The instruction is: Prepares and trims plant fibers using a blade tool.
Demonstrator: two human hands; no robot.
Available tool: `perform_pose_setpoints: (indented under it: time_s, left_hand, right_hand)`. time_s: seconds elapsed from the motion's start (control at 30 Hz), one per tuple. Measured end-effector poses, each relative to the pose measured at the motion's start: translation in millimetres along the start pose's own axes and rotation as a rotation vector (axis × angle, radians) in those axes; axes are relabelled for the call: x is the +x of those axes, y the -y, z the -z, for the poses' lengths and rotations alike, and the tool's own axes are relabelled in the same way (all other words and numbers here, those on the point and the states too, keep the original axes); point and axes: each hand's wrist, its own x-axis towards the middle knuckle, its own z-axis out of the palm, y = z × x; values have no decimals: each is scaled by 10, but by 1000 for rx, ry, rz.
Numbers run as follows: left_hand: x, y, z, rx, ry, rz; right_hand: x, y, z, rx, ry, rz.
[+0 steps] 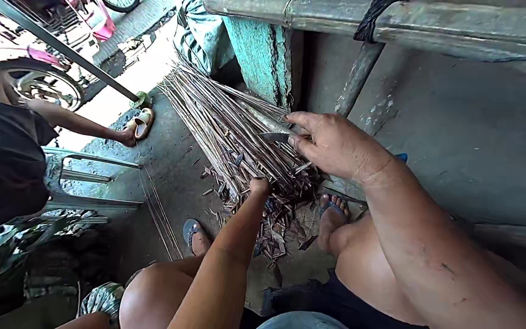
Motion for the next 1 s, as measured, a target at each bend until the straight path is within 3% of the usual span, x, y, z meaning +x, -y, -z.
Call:
perform_pose_setpoints:
  time_s: [0.17, 0.3, 0.53, 0.73, 0.83, 1.0]
  left_hand:
    - [98, 48, -317, 299, 26, -35]
    - [171, 21, -411, 332, 14, 38]
    - [-205, 56, -17, 80, -51, -50]
    - [-747, -128, 454, -406, 27, -144]
    - [-876, -342, 709, -560, 74, -265]
    - [-1386, -525, 1017, -686, 238, -222]
  right_hand:
    - [65, -36, -2, -75, 142, -87]
    - [19, -9, -107, -54, 97, 34]
    - [298, -86, -187, 63, 196, -97]
    - [658, -340, -670, 85, 390, -303]
    - [880, -460, -935, 63, 355, -337]
    - [720, -236, -1280, 368, 363, -496]
